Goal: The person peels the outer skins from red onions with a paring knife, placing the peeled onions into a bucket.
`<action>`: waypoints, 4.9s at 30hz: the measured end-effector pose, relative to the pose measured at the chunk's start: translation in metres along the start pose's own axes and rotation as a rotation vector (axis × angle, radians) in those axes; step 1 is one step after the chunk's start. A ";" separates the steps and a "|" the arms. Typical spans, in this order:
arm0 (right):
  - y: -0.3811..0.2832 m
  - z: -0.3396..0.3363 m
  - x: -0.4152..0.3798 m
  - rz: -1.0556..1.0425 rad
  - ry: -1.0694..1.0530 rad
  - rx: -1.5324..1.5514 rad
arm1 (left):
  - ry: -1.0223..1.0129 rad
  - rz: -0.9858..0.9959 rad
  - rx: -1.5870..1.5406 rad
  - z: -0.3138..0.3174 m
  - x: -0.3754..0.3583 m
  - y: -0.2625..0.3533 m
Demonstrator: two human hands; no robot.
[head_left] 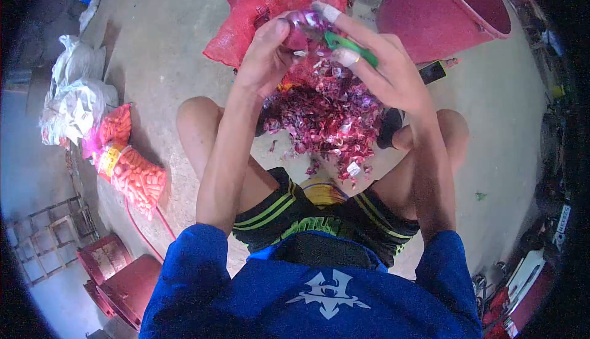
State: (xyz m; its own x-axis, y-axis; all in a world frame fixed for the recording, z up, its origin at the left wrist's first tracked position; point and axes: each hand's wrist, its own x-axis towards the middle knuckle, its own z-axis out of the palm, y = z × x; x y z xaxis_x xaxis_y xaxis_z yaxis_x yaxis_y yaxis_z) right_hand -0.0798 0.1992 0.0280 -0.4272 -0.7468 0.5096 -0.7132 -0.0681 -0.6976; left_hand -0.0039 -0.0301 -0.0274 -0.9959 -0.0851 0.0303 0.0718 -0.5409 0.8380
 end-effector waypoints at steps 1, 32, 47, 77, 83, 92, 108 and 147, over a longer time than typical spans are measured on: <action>0.000 -0.002 -0.001 0.002 -0.001 0.000 | 0.006 -0.013 0.003 0.003 0.000 0.002; 0.010 0.001 -0.001 0.197 0.054 -0.061 | 0.007 0.078 -0.166 0.031 0.013 0.003; 0.016 0.001 -0.002 0.054 0.076 -0.060 | 0.142 0.254 0.291 0.023 0.006 0.013; 0.009 0.010 0.003 0.241 0.078 0.148 | 0.107 0.129 -0.191 0.015 0.003 0.009; 0.008 0.010 0.005 0.201 0.065 -0.055 | 0.065 0.171 -0.010 0.021 0.002 0.012; 0.020 -0.004 0.008 0.440 0.182 0.132 | -0.012 0.193 0.060 0.023 -0.002 0.008; 0.024 0.033 0.004 0.063 0.202 -0.210 | 0.046 0.128 -0.335 0.012 0.002 0.007; 0.003 0.009 0.001 0.300 0.089 0.094 | 0.055 0.058 -0.113 0.025 0.002 0.009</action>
State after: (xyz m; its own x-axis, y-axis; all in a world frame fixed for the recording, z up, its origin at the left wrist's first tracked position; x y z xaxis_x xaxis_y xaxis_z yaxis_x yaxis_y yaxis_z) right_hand -0.0771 0.1918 0.0222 -0.6604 -0.6824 0.3135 -0.4953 0.0821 -0.8648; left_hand -0.0063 -0.0144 -0.0066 -0.9856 -0.1632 0.0449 0.1384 -0.6245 0.7687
